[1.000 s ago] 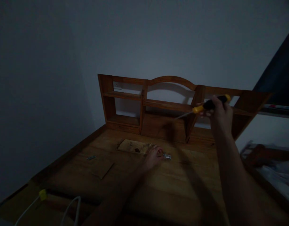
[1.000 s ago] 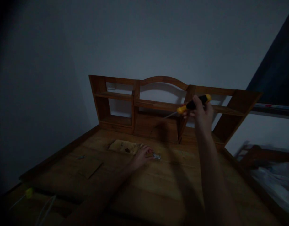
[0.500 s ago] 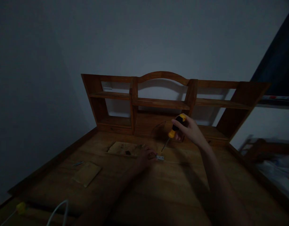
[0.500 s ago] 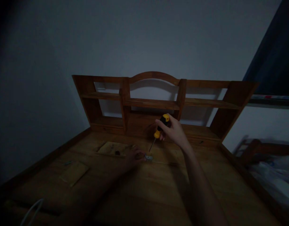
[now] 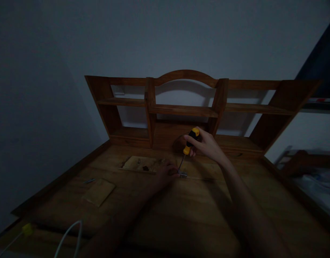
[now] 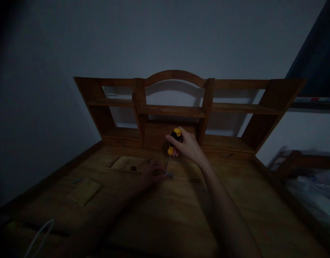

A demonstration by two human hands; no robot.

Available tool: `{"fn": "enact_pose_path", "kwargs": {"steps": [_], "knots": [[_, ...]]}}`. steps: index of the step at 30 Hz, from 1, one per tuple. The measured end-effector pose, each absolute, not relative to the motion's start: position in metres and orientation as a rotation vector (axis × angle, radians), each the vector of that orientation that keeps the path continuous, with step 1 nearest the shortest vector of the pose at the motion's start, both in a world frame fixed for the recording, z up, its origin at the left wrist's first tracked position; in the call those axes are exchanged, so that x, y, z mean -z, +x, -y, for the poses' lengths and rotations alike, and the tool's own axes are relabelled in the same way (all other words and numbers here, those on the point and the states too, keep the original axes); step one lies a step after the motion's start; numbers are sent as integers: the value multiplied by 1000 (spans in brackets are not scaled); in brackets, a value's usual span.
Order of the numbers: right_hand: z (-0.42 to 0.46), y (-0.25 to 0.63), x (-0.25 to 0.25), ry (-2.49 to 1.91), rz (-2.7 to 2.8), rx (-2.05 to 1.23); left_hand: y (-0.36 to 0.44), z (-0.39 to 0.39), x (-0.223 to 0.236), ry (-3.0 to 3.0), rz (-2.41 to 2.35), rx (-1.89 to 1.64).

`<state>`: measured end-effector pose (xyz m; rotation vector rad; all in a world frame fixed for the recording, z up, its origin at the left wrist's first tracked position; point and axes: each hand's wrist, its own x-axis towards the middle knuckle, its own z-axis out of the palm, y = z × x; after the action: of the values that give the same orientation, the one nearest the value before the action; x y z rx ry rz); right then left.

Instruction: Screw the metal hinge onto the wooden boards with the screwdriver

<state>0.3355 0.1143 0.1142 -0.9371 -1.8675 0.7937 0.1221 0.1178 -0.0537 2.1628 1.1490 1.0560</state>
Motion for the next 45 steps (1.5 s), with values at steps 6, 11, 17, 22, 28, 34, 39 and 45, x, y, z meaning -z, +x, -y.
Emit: {"fn": "enact_pose_path", "kwargs": {"steps": [6,11,17,22,28,34,39,45], "knots": [[-114,335,-114,-942,1862,-773,122,-121,57,2168,-1129,-1056],[-116,333,-113,-969,1843,-748,124,-122,61,2167,-1145,-1082],[-113,329,-113,-994,1824,-700,128,-124,60,2202,-1117,-1127],[-110,327,-115,-1040,1820,-705,131,-135,72,2193,-1117,-1240],[-103,333,-122,-971,1921,-860,131,-137,74,2148,-1136,-1205],[-100,325,-119,-1025,1951,-529,130,-135,72,2134,-1178,-1182],[-101,317,-115,-1045,1925,-185,131,-135,74,2100,-1125,-1209],[-95,321,-123,-898,2010,-579,132,-137,75,2153,-1062,-1303]]}}
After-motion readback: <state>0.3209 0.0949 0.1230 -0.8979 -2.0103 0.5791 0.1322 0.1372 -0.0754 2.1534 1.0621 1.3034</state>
